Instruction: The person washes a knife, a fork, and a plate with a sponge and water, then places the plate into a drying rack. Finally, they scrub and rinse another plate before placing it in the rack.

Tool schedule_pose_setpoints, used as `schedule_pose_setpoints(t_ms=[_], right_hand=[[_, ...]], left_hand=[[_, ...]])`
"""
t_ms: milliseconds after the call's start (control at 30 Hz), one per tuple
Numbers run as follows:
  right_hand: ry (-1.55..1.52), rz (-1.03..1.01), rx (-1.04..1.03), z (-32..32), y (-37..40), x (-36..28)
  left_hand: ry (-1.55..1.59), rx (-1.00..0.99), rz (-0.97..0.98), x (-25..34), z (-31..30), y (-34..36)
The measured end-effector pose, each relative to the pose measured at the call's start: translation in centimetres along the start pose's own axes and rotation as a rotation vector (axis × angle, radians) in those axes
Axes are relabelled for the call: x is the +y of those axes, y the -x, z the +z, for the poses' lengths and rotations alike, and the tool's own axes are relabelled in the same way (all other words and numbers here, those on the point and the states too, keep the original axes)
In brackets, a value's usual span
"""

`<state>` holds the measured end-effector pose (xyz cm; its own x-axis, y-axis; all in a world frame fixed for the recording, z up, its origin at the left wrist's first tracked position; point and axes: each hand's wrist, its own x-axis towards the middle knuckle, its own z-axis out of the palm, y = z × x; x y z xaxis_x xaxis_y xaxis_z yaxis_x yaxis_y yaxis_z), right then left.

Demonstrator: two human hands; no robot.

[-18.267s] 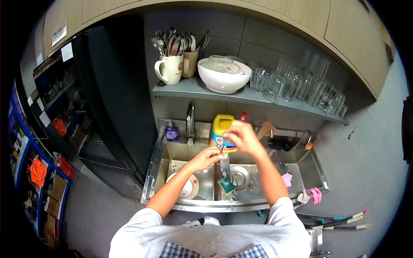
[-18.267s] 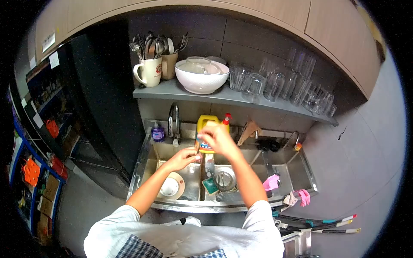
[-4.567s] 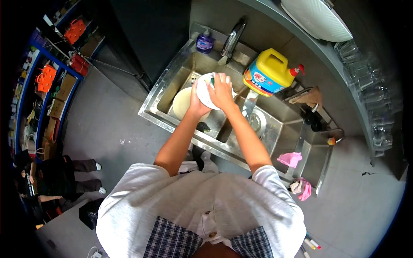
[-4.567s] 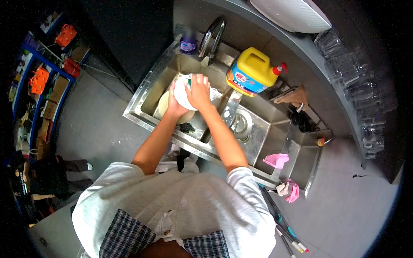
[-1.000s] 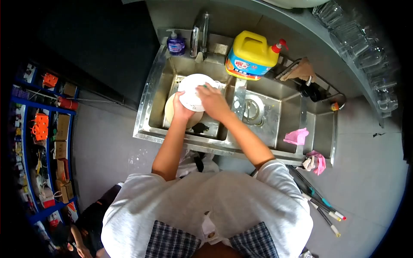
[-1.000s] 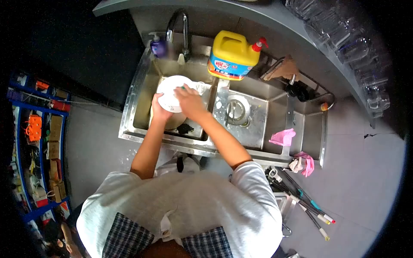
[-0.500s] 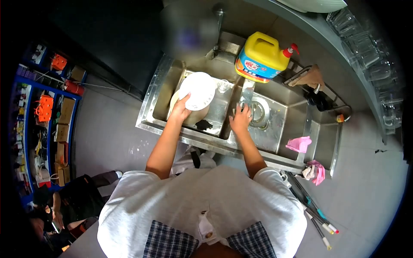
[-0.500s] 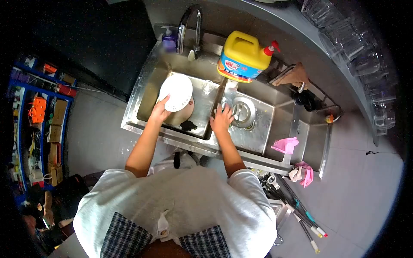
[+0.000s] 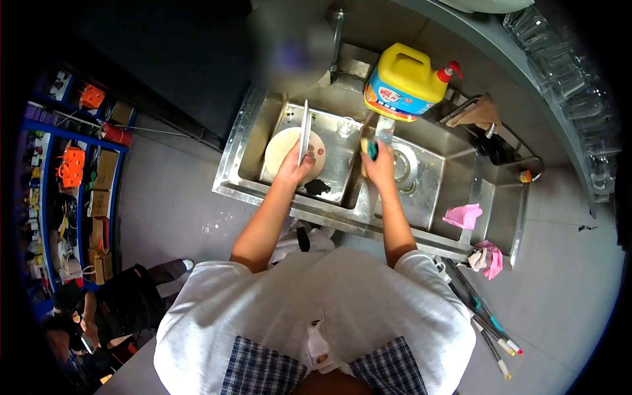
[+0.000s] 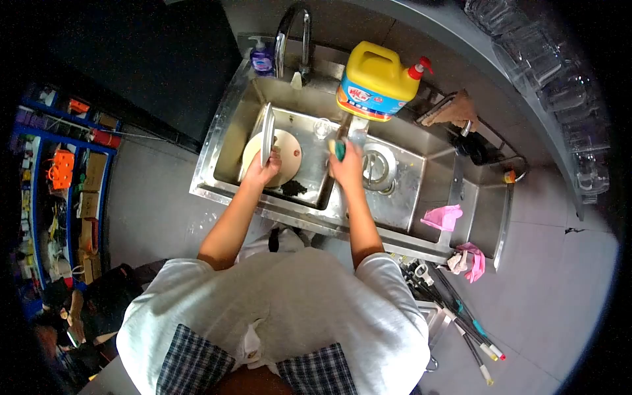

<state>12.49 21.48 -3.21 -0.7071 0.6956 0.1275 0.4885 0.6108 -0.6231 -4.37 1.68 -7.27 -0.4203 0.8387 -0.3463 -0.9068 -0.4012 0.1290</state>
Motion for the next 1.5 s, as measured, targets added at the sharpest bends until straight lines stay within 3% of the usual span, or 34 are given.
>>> schedule_pose_setpoints(t_ms=[33,67,100,133,167,233,267,367,400,500,600,700,800,900,933,1000,1100,1133,1233,1367,1433,1500], right_hand=[[-0.321,-0.066,0.011,-1.8,-0.7,-3.7],[-0.629,0.003,-0.023,-1.8,-1.1,-6.5],[-0.714,-0.112,0.008,-1.8,-1.5,-9.0],[-0.519,-0.293,0.013,-3.2,-1.2,-12.3],[-0.558,-0.376,0.039,-2.6,-0.8,-14.2],[-0.688,-0.345,0.049,0.7,-0.7,-15.5],[-0.778,-0.306,0.041,1.6,-1.2,-16.0],[-0.891,-0.119,-0.04,3.4,-3.7,-16.0],[-0.897,-0.049,-0.074,3.7,-4.7,-15.7],[-1.084,0.117,-0.147,6.7,-6.6,-12.7],[-0.943,0.222,-0.077,6.7,-5.9,-12.7],[-0.742,0.293,0.038,6.5,-5.6,-13.2],[-0.612,0.291,0.025,6.2,-5.9,-12.6],[-0.643,0.333,-0.087,5.3,-5.6,-13.2],[-0.586,0.264,-0.096,5.5,-5.4,-13.1],[-0.468,0.123,-0.101,5.6,-5.6,-12.8],[-0.252,-0.442,0.013,5.1,-4.9,-13.2],[-0.202,-0.53,-0.012,4.9,-4.7,-13.7],[-0.265,-0.66,-0.137,3.1,-3.1,-15.6],[-0.054,-0.71,-0.181,2.2,-3.1,-13.5],[-0.048,-0.557,-0.103,2.2,-4.4,-13.3],[-0.11,-0.553,-0.064,3.2,-5.0,-14.3]], left_hand=[[0.026,-0.034,-0.048,-0.1,0.1,0.1],[0.053,-0.072,-0.098,-0.2,0.3,0.0],[0.079,-0.111,-0.149,-0.3,0.7,-0.2],[0.041,-0.064,-0.141,-0.6,1.7,0.1],[-0.092,0.034,-0.096,-1.0,2.9,0.5],[-0.359,0.232,0.005,-2.3,6.1,1.4],[-0.223,0.356,0.035,-3.1,9.3,2.0],[0.076,0.207,-0.089,-2.3,4.2,0.7],[0.225,0.05,-0.258,-1.8,3.4,0.8],[0.314,-0.14,-0.412,-1.8,3.7,0.8],[0.223,-0.516,-0.468,-2.0,2.7,0.0],[-0.344,0.026,-0.307,-1.9,4.8,0.7],[-0.196,-0.021,0.014,0.6,9.7,2.6],[-0.517,0.066,0.084,1.5,8.6,2.5],[-0.741,0.072,0.101,1.4,10.7,3.5],[-0.654,0.083,0.155,1.2,10.0,3.2],[-0.474,0.075,0.225,1.0,8.5,1.5],[-0.404,0.077,0.246,1.0,8.0,1.1],[-0.339,0.016,0.273,1.5,8.7,1.6],[-0.31,-0.048,0.27,1.1,7.7,2.1],[-0.307,-0.039,0.282,0.3,8.9,2.4],[-0.29,-0.041,0.306,0.7,8.7,1.4]])
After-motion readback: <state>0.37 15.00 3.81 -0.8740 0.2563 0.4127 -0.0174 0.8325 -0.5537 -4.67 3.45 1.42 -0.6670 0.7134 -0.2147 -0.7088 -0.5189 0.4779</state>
